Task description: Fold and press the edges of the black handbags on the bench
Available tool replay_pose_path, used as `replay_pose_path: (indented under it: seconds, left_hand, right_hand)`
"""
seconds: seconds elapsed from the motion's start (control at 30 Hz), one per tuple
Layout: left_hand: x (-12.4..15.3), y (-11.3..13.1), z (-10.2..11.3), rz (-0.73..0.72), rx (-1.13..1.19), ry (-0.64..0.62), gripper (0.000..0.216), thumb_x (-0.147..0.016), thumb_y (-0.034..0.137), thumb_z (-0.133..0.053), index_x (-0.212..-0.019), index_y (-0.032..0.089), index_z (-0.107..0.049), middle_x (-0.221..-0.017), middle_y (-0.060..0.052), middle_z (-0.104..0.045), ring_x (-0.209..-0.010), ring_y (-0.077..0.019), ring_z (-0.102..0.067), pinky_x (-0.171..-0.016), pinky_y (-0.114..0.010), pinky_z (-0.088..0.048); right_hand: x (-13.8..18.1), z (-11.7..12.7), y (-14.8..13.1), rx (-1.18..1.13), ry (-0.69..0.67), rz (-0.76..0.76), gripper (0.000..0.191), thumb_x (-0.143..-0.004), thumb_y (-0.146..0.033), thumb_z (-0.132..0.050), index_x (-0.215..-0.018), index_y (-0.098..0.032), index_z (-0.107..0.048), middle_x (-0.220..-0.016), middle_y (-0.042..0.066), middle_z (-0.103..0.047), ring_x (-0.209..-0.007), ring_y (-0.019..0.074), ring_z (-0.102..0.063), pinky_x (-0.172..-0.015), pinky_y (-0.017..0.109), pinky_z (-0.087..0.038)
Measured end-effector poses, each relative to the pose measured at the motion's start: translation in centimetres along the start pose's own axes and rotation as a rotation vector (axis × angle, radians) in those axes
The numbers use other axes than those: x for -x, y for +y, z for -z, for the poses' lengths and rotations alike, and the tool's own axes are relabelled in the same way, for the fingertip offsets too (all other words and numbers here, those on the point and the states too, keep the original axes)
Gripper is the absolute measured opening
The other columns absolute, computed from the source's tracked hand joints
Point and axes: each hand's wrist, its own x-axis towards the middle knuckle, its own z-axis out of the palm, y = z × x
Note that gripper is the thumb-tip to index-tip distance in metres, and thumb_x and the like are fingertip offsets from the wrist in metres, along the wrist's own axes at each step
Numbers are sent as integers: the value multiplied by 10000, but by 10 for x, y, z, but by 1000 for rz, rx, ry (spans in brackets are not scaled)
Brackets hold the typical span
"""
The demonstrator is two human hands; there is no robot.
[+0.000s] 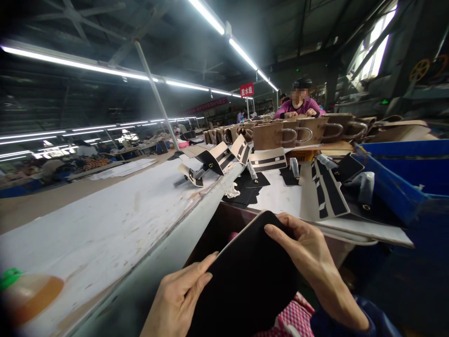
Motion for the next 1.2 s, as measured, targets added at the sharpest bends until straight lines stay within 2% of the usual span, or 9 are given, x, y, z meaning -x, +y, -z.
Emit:
replay_pose_path:
  seconds: [0.1,0.2,0.33,0.43,0.53,0.63,0.83,1.03,1.2]
  left_hand:
    - [-1,-8,-12,-144,-200,97,422,-947,88,-452,-1354,144,-548,-830,-45,-696,-721,-106,-677,-720,-170,-564]
    - [-1,-14,-27,-216,-306,237,475,-923,35,-486,-1377,171,-518,-912,-56,-714,-784,-118,-682,-724,-190,-551]
    - [-3,-15,-41,-269,-371,300,513,-889,14,-552,-1382,150,-511,-759,-25,-658,-652,-107,-616,-648,-201,-529]
    - [-3,-15,-44,-269,-276,346,449,-888,10,-551,-1317,141,-577,-695,-18,-632,-600,-100,-592,-629,-206,-516]
    - [-3,-12,-36,-188,-18,268,260,-902,55,-536,-1055,171,-711,-688,-21,-660,-566,-95,-593,-554,-186,-481]
    - [-5,-9,-25,-108,115,152,215,-913,103,-535,-869,172,-733,-666,-17,-667,-552,-96,-607,-504,-169,-463]
    - [-15,-12,-25,-241,-145,157,309,-904,58,-545,-1184,92,-669,-744,-42,-691,-669,-110,-683,-700,-172,-573]
    - [-30,3,-39,-344,-146,299,299,-877,-1,-536,-1131,40,-690,-692,-49,-662,-599,-96,-667,-638,-136,-572]
    - [-40,12,-48,-394,-149,341,271,-869,-16,-542,-1099,-11,-684,-711,-74,-673,-628,-100,-686,-689,-116,-565]
  right_hand:
    - [3,0,-2,-21,21,-15,405,-722,-576,-729,-731,-187,-616,-705,37,-621,-622,186,-576,-506,267,-483]
    - [5,0,-4,-47,29,-22,384,-724,-556,-733,-754,-188,-629,-679,23,-616,-597,173,-565,-485,253,-469]
    - [8,-2,-5,-22,61,34,368,-737,-536,-730,-737,-183,-627,-657,9,-575,-562,143,-518,-445,226,-429]
    - [7,0,-3,-16,61,37,372,-747,-541,-722,-730,-183,-620,-662,6,-568,-571,143,-522,-454,225,-433]
    - [3,3,-1,-68,-5,-16,400,-736,-565,-726,-732,-179,-622,-697,22,-621,-617,168,-580,-514,251,-483]
    - [2,5,1,-97,-57,-46,416,-729,-568,-733,-745,-164,-637,-708,34,-643,-614,172,-593,-534,266,-498]
    - [6,3,-2,12,5,58,393,-768,-554,-697,-734,-167,-635,-722,34,-612,-641,170,-566,-511,240,-467]
    - [8,3,-7,47,-12,102,351,-787,-517,-686,-715,-179,-620,-699,5,-575,-640,147,-522,-538,228,-451]
    - [7,4,-5,64,-54,165,330,-813,-501,-663,-747,-178,-647,-730,25,-625,-642,161,-553,-534,244,-456]
